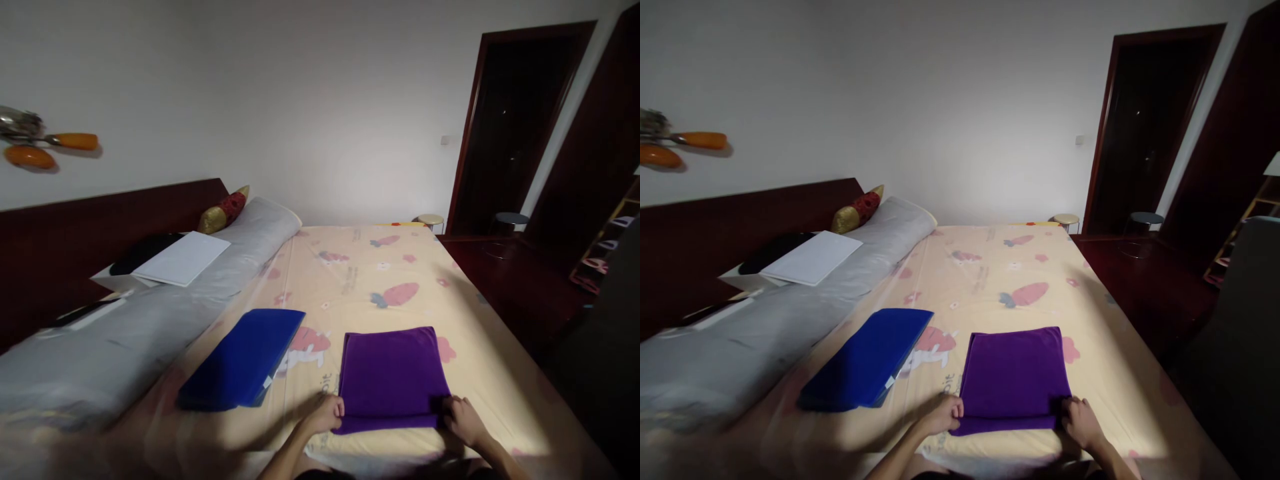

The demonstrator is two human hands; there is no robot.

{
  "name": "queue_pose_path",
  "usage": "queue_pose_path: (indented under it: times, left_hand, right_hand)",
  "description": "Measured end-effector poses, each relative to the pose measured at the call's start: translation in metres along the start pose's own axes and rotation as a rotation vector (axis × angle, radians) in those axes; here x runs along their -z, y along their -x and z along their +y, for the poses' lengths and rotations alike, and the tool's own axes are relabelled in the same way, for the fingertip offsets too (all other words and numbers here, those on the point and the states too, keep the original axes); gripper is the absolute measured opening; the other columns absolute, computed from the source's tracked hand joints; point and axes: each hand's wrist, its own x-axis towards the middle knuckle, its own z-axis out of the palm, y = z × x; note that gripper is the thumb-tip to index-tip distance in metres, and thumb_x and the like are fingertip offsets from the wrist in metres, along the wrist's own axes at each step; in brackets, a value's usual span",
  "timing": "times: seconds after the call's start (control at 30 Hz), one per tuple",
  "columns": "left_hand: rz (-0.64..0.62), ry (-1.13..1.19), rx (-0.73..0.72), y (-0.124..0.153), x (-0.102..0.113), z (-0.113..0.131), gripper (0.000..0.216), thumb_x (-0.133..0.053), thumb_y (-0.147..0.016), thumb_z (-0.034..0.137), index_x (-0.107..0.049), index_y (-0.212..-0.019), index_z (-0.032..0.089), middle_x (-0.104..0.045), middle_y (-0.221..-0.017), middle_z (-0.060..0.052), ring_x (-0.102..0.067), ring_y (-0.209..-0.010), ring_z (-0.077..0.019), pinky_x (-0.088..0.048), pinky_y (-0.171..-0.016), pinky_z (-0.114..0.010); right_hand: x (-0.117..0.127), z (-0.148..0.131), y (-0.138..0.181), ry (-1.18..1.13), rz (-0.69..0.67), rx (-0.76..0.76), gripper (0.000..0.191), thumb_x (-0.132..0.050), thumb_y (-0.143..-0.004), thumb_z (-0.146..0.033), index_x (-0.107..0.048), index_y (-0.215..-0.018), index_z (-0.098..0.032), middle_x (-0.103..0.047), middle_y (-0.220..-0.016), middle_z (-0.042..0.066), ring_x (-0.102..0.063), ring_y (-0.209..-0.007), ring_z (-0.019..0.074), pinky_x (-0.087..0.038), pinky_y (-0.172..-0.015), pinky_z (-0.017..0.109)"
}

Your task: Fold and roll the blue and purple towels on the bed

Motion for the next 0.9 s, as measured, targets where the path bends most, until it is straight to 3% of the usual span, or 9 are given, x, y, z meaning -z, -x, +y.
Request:
queue_pose_path:
  times: [0.13,0.23,0.3,0.4,0.5,0.57,0.67,0.8,0.9]
  left_hand:
    - [0.128,-0.090,0.035,0.007,0.007,0.008,0.023,-0.056,-0.063,0.014,-0.064,-0.084,0.020,-0.067,-0.087,0.000,-0.059,-0.089,-0.0206,-0.044,-0.082,-0.032]
    - [0.231,-0.164,0.025,0.012,-0.001,0.030,0.040,-0.050,-0.068,0.010,-0.062,-0.105,0.020,-0.061,-0.118,-0.008,-0.046,-0.121,-0.0283,-0.029,-0.104,-0.045]
    - [0.248,-0.192,-0.015,0.015,-0.017,0.051,0.053,-0.039,-0.073,0.005,-0.055,-0.122,0.020,-0.052,-0.134,-0.010,-0.035,-0.133,-0.0274,-0.019,-0.111,-0.046]
    - [0.182,-0.213,-0.202,0.017,-0.052,0.081,0.067,-0.040,-0.075,0.008,-0.038,-0.140,0.023,-0.037,-0.149,-0.007,-0.027,-0.139,-0.0248,-0.017,-0.115,-0.043]
    - [0.050,-0.209,-0.458,0.020,-0.080,0.096,0.084,-0.050,-0.076,0.021,-0.009,-0.150,0.028,-0.014,-0.159,-0.003,-0.014,-0.144,-0.0257,-0.017,-0.117,-0.047]
    - [0.000,-0.207,-0.543,0.021,-0.087,0.096,0.087,-0.052,-0.080,0.029,0.001,-0.150,0.030,-0.006,-0.159,-0.002,-0.009,-0.145,-0.0261,-0.016,-0.117,-0.051]
    - [0.001,-0.236,-0.576,0.024,-0.077,0.083,0.081,-0.049,-0.085,0.030,0.000,-0.149,0.034,-0.005,-0.159,0.001,-0.010,-0.145,-0.0257,-0.014,-0.118,-0.054]
    - [0.095,-0.273,-0.509,0.024,-0.052,0.058,0.072,-0.042,-0.090,0.025,-0.002,-0.149,0.036,-0.012,-0.158,0.002,-0.015,-0.144,-0.0226,-0.017,-0.117,-0.052]
    - [0.158,-0.317,-0.459,0.023,-0.040,0.038,0.065,-0.042,-0.091,0.025,-0.013,-0.148,0.036,-0.022,-0.156,0.001,-0.022,-0.142,-0.0231,-0.022,-0.116,-0.051]
  right_hand:
    - [0.000,-0.007,-0.002,0.080,0.094,0.019,0.035,-0.046,-0.070,-0.013,-0.065,-0.098,-0.018,-0.067,-0.101,0.012,-0.058,-0.097,0.0292,-0.039,-0.088,0.044]
    - [-0.004,-0.016,-0.004,0.108,0.134,0.076,0.042,-0.043,-0.076,-0.010,-0.063,-0.112,-0.018,-0.065,-0.115,0.014,-0.056,-0.108,0.0300,-0.037,-0.096,0.047]
    - [-0.009,-0.025,-0.004,0.083,0.118,0.211,0.046,-0.041,-0.082,-0.013,-0.057,-0.124,-0.023,-0.063,-0.123,0.010,-0.056,-0.113,0.0278,-0.038,-0.098,0.045]
    - [-0.017,-0.045,0.002,-0.041,0.033,0.441,0.049,-0.039,-0.091,-0.025,-0.042,-0.139,-0.032,-0.057,-0.135,0.003,-0.053,-0.121,0.0234,-0.039,-0.101,0.040]
    - [-0.019,-0.060,0.009,-0.152,-0.070,0.472,0.052,-0.040,-0.093,-0.030,-0.031,-0.144,-0.037,-0.048,-0.142,0.002,-0.049,-0.126,0.0225,-0.036,-0.106,0.039]
    - [-0.015,-0.062,0.011,-0.189,-0.125,0.449,0.054,-0.041,-0.092,-0.031,-0.028,-0.144,-0.038,-0.043,-0.145,0.002,-0.045,-0.130,0.0239,-0.034,-0.108,0.042]
    - [-0.008,-0.051,0.010,-0.209,-0.160,0.395,0.053,-0.039,-0.093,-0.034,-0.026,-0.145,-0.038,-0.036,-0.149,0.002,-0.040,-0.134,0.0251,-0.032,-0.110,0.047]
    - [-0.005,-0.024,0.007,-0.154,-0.142,0.224,0.048,-0.037,-0.093,-0.037,-0.038,-0.141,-0.034,-0.036,-0.149,0.005,-0.037,-0.135,0.0269,-0.029,-0.110,0.053]
    - [-0.007,-0.006,0.009,-0.103,-0.066,0.144,0.047,-0.036,-0.093,-0.043,-0.043,-0.138,-0.032,-0.038,-0.148,0.007,-0.038,-0.135,0.0278,-0.027,-0.109,0.055]
